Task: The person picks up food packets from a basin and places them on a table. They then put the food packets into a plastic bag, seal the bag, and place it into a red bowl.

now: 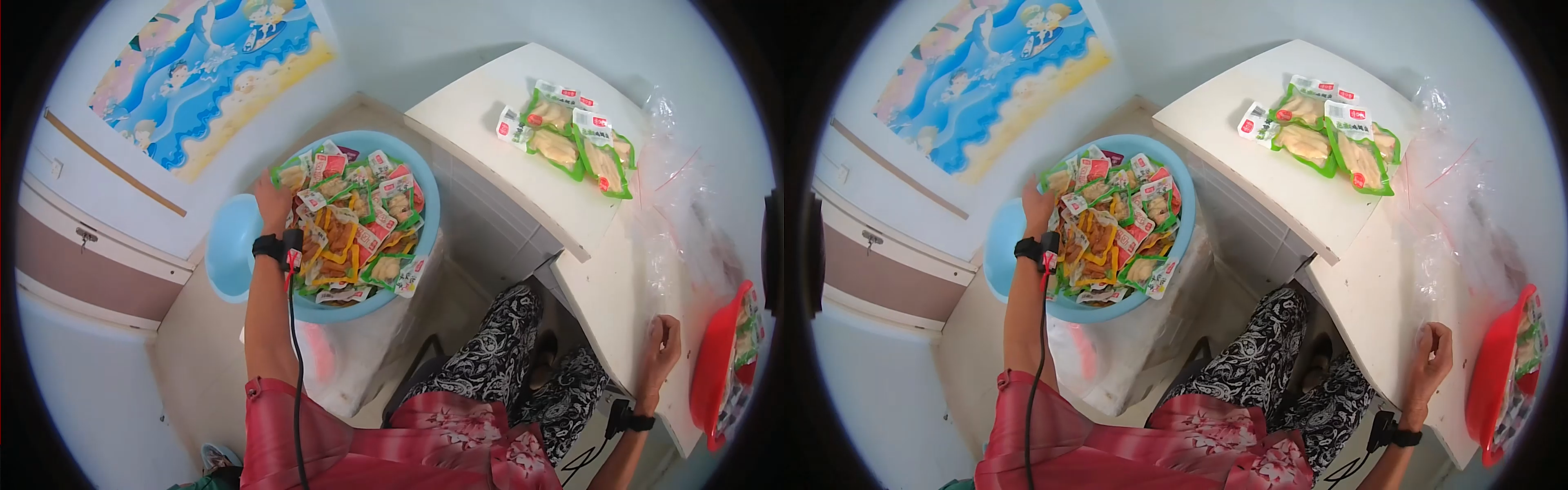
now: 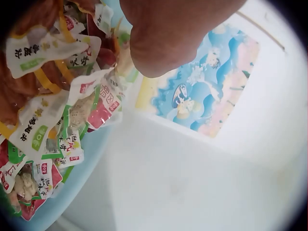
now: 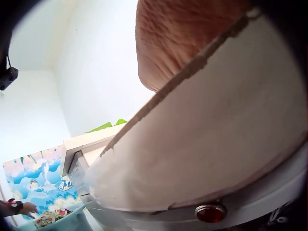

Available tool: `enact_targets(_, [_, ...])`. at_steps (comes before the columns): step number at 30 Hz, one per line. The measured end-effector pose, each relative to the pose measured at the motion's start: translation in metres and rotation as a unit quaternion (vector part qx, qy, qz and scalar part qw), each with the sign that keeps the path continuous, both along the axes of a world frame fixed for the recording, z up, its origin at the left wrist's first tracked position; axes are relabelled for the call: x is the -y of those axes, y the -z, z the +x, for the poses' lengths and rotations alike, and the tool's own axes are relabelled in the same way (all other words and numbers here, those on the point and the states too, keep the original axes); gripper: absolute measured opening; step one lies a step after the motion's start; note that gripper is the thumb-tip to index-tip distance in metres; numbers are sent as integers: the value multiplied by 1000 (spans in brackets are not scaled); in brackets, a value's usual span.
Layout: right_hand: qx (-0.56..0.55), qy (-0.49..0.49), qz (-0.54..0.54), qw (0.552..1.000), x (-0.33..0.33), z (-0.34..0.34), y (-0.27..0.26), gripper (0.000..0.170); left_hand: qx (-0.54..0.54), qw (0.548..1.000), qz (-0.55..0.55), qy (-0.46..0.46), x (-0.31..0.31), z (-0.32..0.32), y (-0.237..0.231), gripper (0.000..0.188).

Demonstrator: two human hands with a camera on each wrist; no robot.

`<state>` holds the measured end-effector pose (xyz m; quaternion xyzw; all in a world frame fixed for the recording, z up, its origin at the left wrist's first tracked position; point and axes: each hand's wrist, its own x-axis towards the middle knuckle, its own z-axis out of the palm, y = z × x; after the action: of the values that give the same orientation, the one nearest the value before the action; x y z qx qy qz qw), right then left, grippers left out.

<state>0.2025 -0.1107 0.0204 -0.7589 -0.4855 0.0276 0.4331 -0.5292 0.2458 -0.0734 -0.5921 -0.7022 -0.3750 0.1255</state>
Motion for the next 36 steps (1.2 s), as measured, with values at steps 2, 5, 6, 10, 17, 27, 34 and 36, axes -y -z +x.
enact_targets(2, [0, 1, 1, 1000, -2, -1, -2, 10, -47, 999, -16, 19, -21, -9, 1, 63])
enact_targets(5, [15, 6, 4, 1000, -2, 0, 0, 10, -22, 997, -70, 20, -40, -15, -1, 63])
enact_targets(6, [23, 10, 2, 1000, -2, 0, 0, 10, -18, 996, -81, 26, -45, -15, 0, 63])
enact_targets(10, [3, 23, -9, 1000, -3, 3, 1, 9, 34, 981, -191, 21, -56, -13, 3, 63])
enact_targets(17, [-31, 38, -10, 999, -6, 2, -3, 9, -56, 955, -275, -98, -39, -3, -17, 55])
enact_targets(27, [-60, 14, 14, 998, -5, -3, -6, 6, -125, 967, -219, -32, -26, -12, -5, 25])
enact_targets(34, [-99, 4, 6, 995, -4, 0, -7, 7, -6, 977, -205, 62, 6, -15, -12, 34])
enact_targets(36, [-62, -8, 20, 998, -4, 3, -3, 7, -19, 988, -136, 73, 23, -10, -14, 31])
